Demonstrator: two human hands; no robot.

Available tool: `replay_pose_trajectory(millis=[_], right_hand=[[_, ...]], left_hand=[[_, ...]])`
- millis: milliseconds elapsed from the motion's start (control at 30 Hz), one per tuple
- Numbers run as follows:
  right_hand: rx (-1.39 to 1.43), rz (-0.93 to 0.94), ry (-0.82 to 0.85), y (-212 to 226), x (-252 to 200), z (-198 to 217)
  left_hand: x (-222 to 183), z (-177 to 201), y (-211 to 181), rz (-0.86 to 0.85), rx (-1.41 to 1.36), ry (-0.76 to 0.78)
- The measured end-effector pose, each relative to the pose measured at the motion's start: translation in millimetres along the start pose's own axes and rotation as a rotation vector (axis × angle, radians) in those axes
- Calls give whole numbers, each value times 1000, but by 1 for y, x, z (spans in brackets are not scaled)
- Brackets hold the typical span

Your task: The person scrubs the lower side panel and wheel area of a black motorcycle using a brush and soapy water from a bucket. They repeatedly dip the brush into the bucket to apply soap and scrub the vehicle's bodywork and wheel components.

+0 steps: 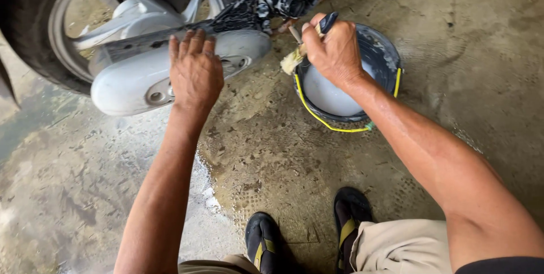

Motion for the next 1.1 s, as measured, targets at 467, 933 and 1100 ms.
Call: replay_pose_trajectory(millis=[467, 933, 1100], right_hand=[[-339, -211, -39, -136, -29, 76], [-421, -618, 227, -230, -79, 74], [-564, -660, 571, -258, -116, 47]], left_hand=[[0, -65, -183, -27, -354, 23], [-53, -246, -305, 39, -332, 442], [-103, -289, -318, 76, -268, 652]])
Point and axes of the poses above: each hand's wrist, its own x-axis towards the middle knuckle, its own z-axis out of the back of the hand, y = z × x, the point moved 10 cm from there along x, towards the middle knuckle, and after that the axes turned 12 degrees about -y, right-handed, at the moved point
